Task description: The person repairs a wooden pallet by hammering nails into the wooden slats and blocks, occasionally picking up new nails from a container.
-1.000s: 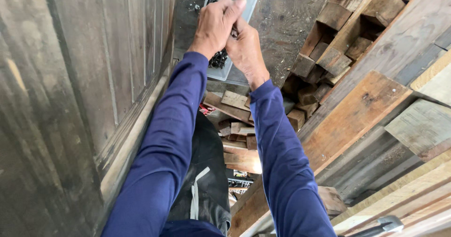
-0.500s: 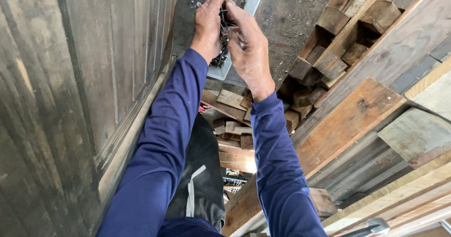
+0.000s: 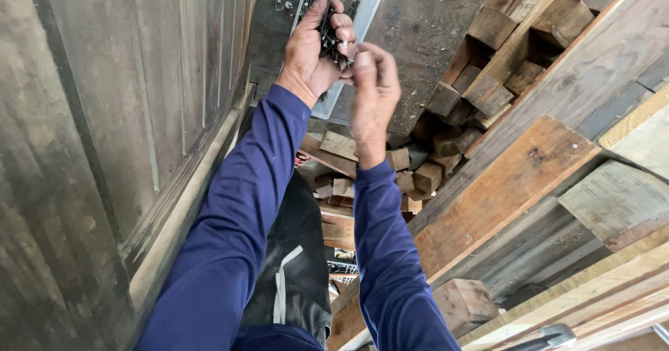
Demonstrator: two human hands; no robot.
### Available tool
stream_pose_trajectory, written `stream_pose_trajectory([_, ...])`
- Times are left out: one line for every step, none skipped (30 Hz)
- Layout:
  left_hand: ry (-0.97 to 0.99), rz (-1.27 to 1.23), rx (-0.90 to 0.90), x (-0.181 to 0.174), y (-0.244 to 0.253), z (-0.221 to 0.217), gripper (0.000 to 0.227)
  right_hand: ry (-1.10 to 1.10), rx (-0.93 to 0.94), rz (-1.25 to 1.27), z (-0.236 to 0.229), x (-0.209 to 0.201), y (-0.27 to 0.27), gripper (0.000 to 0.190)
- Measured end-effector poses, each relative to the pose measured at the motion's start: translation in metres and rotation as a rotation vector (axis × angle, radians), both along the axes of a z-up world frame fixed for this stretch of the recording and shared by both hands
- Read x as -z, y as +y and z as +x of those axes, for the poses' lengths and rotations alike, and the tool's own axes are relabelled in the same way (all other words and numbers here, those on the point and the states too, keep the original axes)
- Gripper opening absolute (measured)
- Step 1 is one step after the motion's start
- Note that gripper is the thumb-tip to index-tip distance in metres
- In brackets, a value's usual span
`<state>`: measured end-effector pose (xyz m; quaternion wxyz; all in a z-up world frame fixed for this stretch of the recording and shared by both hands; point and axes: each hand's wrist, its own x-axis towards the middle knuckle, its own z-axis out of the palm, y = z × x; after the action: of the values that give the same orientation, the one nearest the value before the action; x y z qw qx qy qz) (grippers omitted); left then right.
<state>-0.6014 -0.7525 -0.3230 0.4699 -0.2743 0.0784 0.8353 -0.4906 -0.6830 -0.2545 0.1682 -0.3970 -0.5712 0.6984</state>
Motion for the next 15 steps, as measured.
stream_pose_trajectory([0.018,0.051,-0.020,-0.004,-0.001,0.001,0.035,0.041,-0.035,0.023,0.000,0.000,-0.009,0.025])
stream_pose_trajectory([0.036,-0.009,-0.015,-0.008,-0.001,0.001,0.035,0.081,-0.073,0.046,-0.001,-0.001,-0.015,0.026])
stream_pose_trajectory([0.054,-0.069,-0.010,-0.012,-0.001,0.000,0.036,0.074,-0.054,0.069,-0.003,-0.003,-0.020,0.027])
stream_pose_trajectory([0.075,-0.127,-0.006,-0.016,0.000,-0.001,0.036,0.070,-0.035,0.095,-0.007,-0.004,-0.023,0.028])
stream_pose_trajectory([0.110,-0.145,0.007,-0.019,-0.001,0.000,0.037,0.066,-0.016,0.121,-0.009,-0.006,-0.023,0.029])
stream_pose_trajectory([0.148,-0.164,0.019,-0.021,-0.004,0.001,0.037,-0.023,-0.034,0.182,-0.011,-0.008,-0.022,0.025])
stream_pose_trajectory([0.186,-0.182,0.032,-0.019,-0.005,0.001,0.038,-0.112,-0.052,0.244,-0.012,-0.009,-0.021,0.021])
stream_pose_trajectory([0.157,-0.143,0.002,-0.015,-0.007,0.004,0.037,-0.209,-0.070,0.300,-0.009,-0.011,-0.022,0.017])
stream_pose_trajectory([0.127,-0.104,-0.029,-0.009,-0.007,0.006,0.037,-0.280,-0.115,0.324,-0.006,-0.013,-0.023,0.017])
stream_pose_trajectory([0.102,-0.063,-0.061,-0.002,-0.006,0.007,0.037,-0.345,-0.160,0.350,-0.004,-0.015,-0.022,0.017])
stream_pose_trajectory([0.102,-0.042,-0.065,0.004,-0.007,0.007,0.037,-0.411,-0.205,0.375,-0.002,-0.017,-0.023,0.017])
stream_pose_trajectory([0.101,-0.020,-0.073,0.010,-0.009,0.009,0.038,-0.367,-0.222,0.401,0.001,-0.021,-0.024,0.016])
stream_pose_trajectory([0.099,0.001,-0.080,0.013,-0.011,0.010,0.038,-0.323,-0.239,0.426,0.006,-0.024,-0.026,0.015])
stream_pose_trajectory([0.077,0.021,-0.068,0.015,-0.012,0.011,0.038,-0.277,-0.256,0.451,0.009,-0.027,-0.028,0.014])
stream_pose_trajectory([0.055,0.042,-0.055,0.014,-0.014,0.011,0.038,-0.251,-0.206,0.341,0.011,-0.029,-0.030,0.014])
